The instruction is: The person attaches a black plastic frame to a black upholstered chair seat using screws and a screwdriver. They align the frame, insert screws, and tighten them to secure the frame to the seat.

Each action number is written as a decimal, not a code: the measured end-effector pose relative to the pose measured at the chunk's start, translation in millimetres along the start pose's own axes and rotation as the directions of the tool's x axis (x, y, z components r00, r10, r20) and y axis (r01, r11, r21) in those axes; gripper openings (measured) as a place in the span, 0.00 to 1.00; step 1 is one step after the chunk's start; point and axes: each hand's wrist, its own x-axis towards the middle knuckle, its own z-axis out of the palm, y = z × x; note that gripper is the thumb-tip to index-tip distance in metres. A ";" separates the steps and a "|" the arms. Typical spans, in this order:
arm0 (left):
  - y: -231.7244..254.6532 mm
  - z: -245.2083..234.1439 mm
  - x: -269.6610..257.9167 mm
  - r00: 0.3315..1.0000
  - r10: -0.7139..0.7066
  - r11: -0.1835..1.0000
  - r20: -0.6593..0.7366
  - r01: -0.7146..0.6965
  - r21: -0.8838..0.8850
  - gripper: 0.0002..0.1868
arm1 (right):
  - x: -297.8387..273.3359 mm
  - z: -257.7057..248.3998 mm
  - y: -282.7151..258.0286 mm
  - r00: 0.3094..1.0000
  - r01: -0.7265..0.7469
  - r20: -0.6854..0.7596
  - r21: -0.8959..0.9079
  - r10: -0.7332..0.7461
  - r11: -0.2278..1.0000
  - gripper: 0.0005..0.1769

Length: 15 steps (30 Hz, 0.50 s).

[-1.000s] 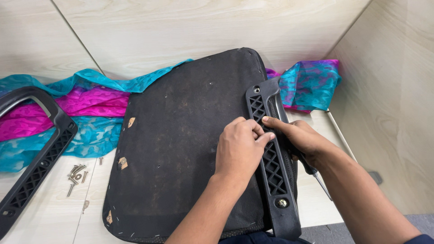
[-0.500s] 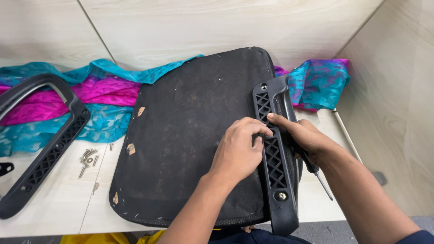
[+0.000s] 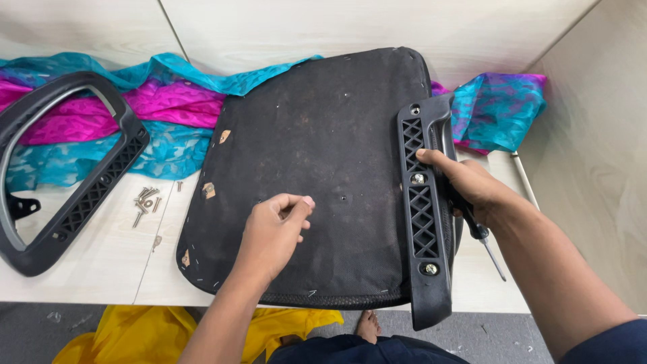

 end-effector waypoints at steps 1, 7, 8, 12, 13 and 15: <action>0.1 2.4 -5.2 0.999 0.020 1.000 0.036 -0.019 -0.018 0.16 | 1.7 -1.0 0.1 1.000 0.005 0.016 -0.016 -0.005 1.000 0.31; 13.4 39.4 -41.3 0.994 0.035 0.997 0.100 -0.029 -0.069 0.17 | 8.3 -8.1 2.0 0.992 0.025 0.128 -0.122 -0.009 0.992 0.32; 17.1 46.0 -46.5 0.994 0.018 0.990 0.107 -0.002 -0.144 0.17 | 9.0 -7.6 2.8 0.989 0.024 0.147 -0.130 -0.004 0.991 0.33; 35.1 82.3 -70.2 0.954 -0.047 0.729 0.295 0.235 -0.643 0.19 | 9.1 -11.8 2.1 0.987 0.047 0.162 -0.165 -0.020 0.985 0.36; 39.5 96.4 -76.4 0.929 0.022 0.640 0.370 0.272 -0.719 0.19 | 9.2 -12.6 -0.3 0.985 0.037 0.174 -0.146 -0.011 0.989 0.35; 46.0 126.9 -90.2 0.855 0.104 0.477 0.507 0.405 -0.780 0.24 | 8.4 -14.1 -5.0 0.981 0.015 0.196 -0.109 0.007 0.994 0.34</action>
